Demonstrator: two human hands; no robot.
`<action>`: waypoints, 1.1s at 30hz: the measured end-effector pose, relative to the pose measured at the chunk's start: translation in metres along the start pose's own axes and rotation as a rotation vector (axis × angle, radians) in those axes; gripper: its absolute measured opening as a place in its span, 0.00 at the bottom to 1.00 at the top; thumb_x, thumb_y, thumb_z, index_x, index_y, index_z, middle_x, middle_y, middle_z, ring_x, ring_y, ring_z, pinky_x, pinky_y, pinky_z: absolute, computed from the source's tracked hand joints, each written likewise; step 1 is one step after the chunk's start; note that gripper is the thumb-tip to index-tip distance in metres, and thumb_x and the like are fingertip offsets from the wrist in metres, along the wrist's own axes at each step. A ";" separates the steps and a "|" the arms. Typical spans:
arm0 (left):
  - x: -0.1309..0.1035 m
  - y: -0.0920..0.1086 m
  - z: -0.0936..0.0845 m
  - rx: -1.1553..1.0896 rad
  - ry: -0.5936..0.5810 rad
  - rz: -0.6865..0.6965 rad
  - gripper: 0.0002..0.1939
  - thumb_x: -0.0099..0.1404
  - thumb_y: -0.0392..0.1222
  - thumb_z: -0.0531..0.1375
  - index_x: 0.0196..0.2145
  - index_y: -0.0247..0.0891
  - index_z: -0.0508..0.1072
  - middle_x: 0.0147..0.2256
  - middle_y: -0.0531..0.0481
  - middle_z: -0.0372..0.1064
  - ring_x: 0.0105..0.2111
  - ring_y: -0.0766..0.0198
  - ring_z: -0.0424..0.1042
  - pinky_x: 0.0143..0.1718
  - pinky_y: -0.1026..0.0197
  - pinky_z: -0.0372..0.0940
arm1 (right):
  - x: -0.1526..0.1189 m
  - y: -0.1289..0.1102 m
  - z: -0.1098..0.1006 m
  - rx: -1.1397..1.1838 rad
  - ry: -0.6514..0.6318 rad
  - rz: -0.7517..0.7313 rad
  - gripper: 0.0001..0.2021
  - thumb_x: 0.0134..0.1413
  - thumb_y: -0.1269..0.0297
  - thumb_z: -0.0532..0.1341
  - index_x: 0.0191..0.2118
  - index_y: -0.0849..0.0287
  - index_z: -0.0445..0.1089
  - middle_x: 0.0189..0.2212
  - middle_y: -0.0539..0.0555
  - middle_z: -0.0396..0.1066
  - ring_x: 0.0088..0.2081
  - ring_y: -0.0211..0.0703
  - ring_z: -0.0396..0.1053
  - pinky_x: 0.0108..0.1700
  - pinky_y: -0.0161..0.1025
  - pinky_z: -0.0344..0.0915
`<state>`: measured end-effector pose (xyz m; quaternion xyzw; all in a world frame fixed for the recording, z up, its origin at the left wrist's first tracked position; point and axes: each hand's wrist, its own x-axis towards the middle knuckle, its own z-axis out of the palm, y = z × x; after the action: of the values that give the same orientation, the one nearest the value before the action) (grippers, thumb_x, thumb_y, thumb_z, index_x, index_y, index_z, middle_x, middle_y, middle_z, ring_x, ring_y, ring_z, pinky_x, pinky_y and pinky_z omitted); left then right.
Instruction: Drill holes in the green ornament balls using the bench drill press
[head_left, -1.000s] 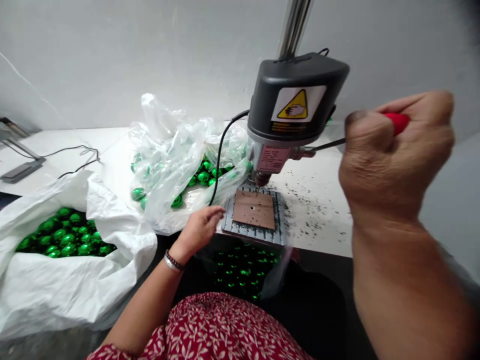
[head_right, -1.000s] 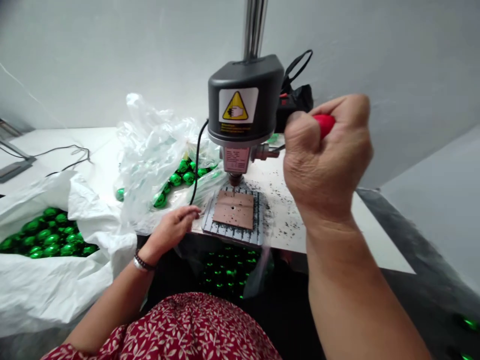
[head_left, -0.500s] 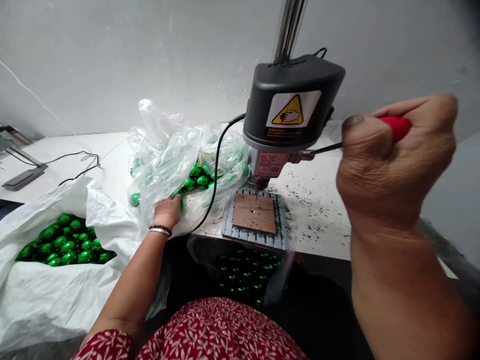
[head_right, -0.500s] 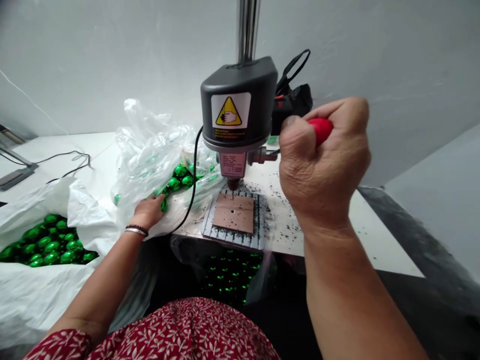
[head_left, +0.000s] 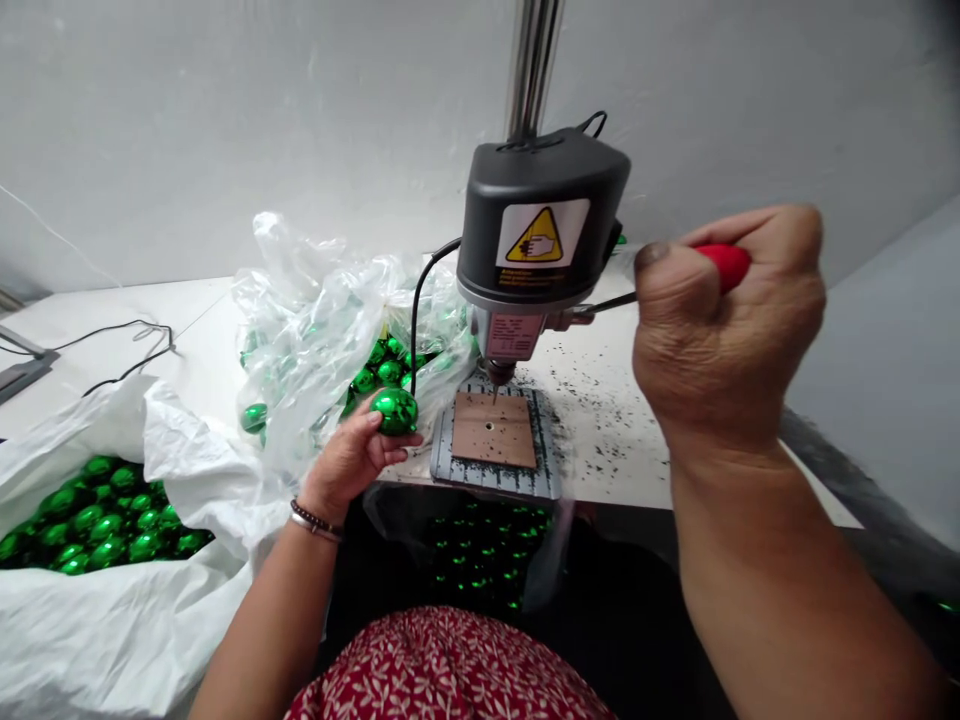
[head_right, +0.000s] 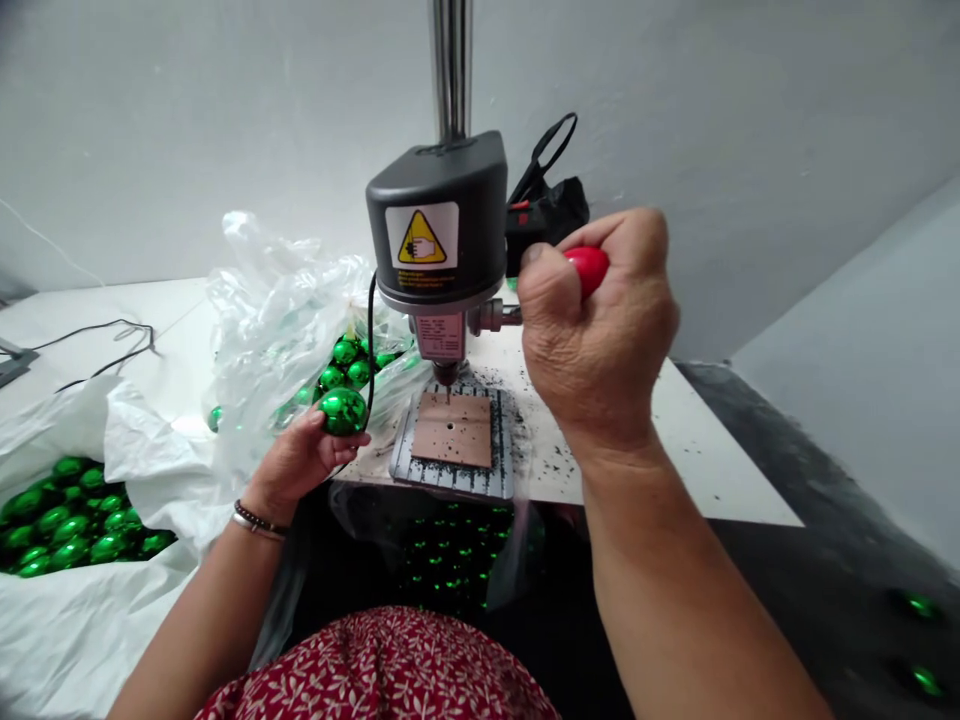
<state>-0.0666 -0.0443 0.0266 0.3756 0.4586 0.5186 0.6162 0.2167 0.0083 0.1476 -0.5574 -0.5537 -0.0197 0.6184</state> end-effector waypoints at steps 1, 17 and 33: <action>0.000 -0.005 0.005 -0.095 -0.052 -0.053 0.29 0.57 0.53 0.70 0.54 0.41 0.72 0.42 0.46 0.78 0.35 0.59 0.80 0.31 0.64 0.70 | 0.000 0.000 0.000 0.007 0.006 -0.003 0.09 0.61 0.60 0.63 0.36 0.61 0.67 0.28 0.42 0.64 0.32 0.25 0.62 0.40 0.34 0.61; 0.052 -0.034 0.088 0.213 0.073 -0.156 0.26 0.57 0.39 0.73 0.51 0.36 0.71 0.35 0.53 0.73 0.20 0.75 0.67 0.21 0.69 0.60 | 0.000 0.013 0.002 0.068 -0.011 -0.186 0.26 0.65 0.37 0.52 0.39 0.60 0.64 0.31 0.46 0.62 0.31 0.24 0.60 0.39 0.32 0.65; 0.063 -0.037 0.091 0.865 0.030 0.070 0.29 0.55 0.42 0.72 0.55 0.38 0.78 0.41 0.47 0.80 0.40 0.55 0.77 0.44 0.56 0.72 | 0.001 0.001 -0.001 0.175 -0.088 -0.100 0.11 0.64 0.60 0.60 0.35 0.56 0.56 0.31 0.47 0.63 0.30 0.28 0.59 0.37 0.31 0.66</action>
<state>0.0332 0.0122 0.0082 0.6069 0.6296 0.3048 0.3773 0.2183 0.0089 0.1483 -0.4734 -0.6070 0.0223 0.6379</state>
